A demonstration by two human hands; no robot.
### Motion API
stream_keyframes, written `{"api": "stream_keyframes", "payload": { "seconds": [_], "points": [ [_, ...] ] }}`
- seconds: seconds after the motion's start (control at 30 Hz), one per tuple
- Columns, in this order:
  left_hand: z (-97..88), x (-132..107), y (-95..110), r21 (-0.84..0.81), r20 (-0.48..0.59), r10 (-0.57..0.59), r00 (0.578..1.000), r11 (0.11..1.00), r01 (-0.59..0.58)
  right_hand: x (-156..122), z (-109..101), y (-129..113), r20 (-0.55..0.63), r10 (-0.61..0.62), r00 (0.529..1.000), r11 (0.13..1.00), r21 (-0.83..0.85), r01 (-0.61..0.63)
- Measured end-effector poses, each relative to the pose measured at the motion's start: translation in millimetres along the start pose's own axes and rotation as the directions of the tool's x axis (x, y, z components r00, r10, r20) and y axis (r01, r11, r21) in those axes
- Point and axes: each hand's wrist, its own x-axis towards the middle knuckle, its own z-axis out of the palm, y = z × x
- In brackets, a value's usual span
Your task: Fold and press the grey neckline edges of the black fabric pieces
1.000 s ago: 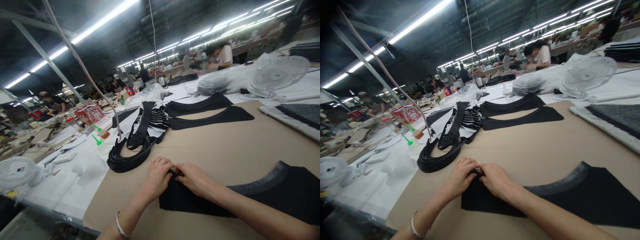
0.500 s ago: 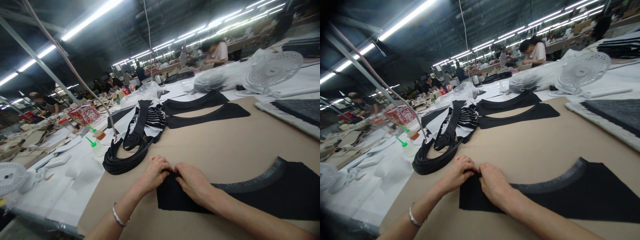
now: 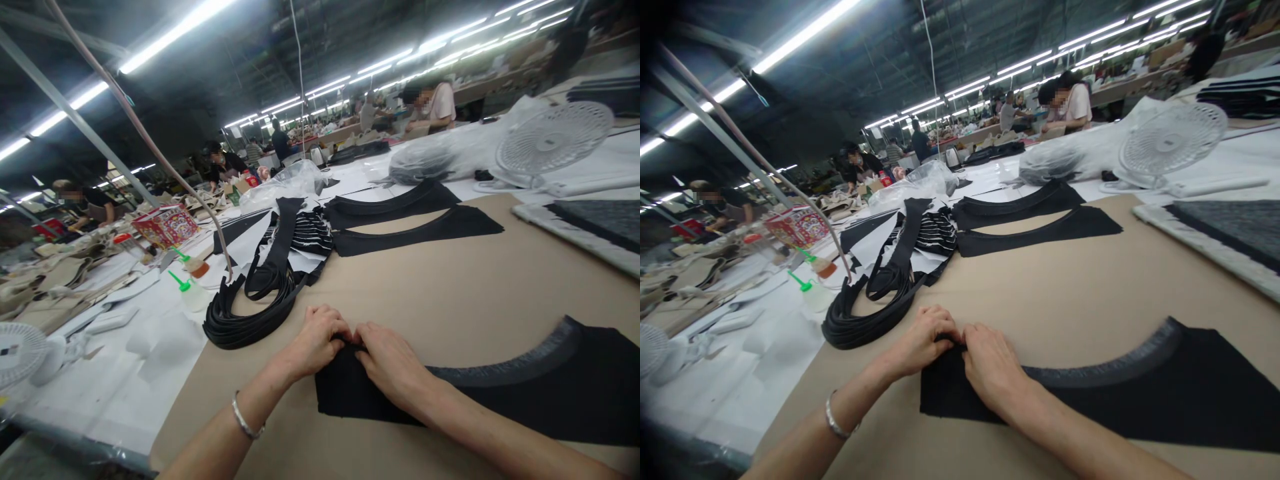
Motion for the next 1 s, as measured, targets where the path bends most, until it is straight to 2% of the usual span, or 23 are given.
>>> {"api": "stream_keyframes", "payload": {
  "seconds": [0.2, 0.4, 0.7, 0.87, 1.0],
  "points": [
    [-2.0, -2, 1, 0.035, 0.010, 0.062, 0.998, 0.997, -0.062, -6, 2, 8, -0.022, -0.049, 0.999, 0.998, 0.050, 0.050],
    [1.5, -8, -3, 0.097, -0.008, 0.133, 0.991, 0.986, -0.132, -17, 7, 11, -0.070, -0.170, 0.983, 0.985, 0.020, 0.172],
    [8.6, -26, -9, 0.250, -0.058, 0.248, 0.967, 0.942, -0.226, -22, 21, 19, -0.104, -0.337, 0.936, 0.921, -0.242, 0.305],
    [10.6, -32, -3, 0.374, -0.013, 0.303, 0.953, 0.885, -0.276, -26, 25, 19, -0.119, -0.469, 0.875, 0.802, -0.472, 0.365],
    [7.1, -36, 8, 0.438, 0.019, 0.282, 0.959, 0.860, -0.261, -29, 19, 15, -0.079, -0.525, 0.847, 0.720, -0.572, 0.393]
  ]
}}
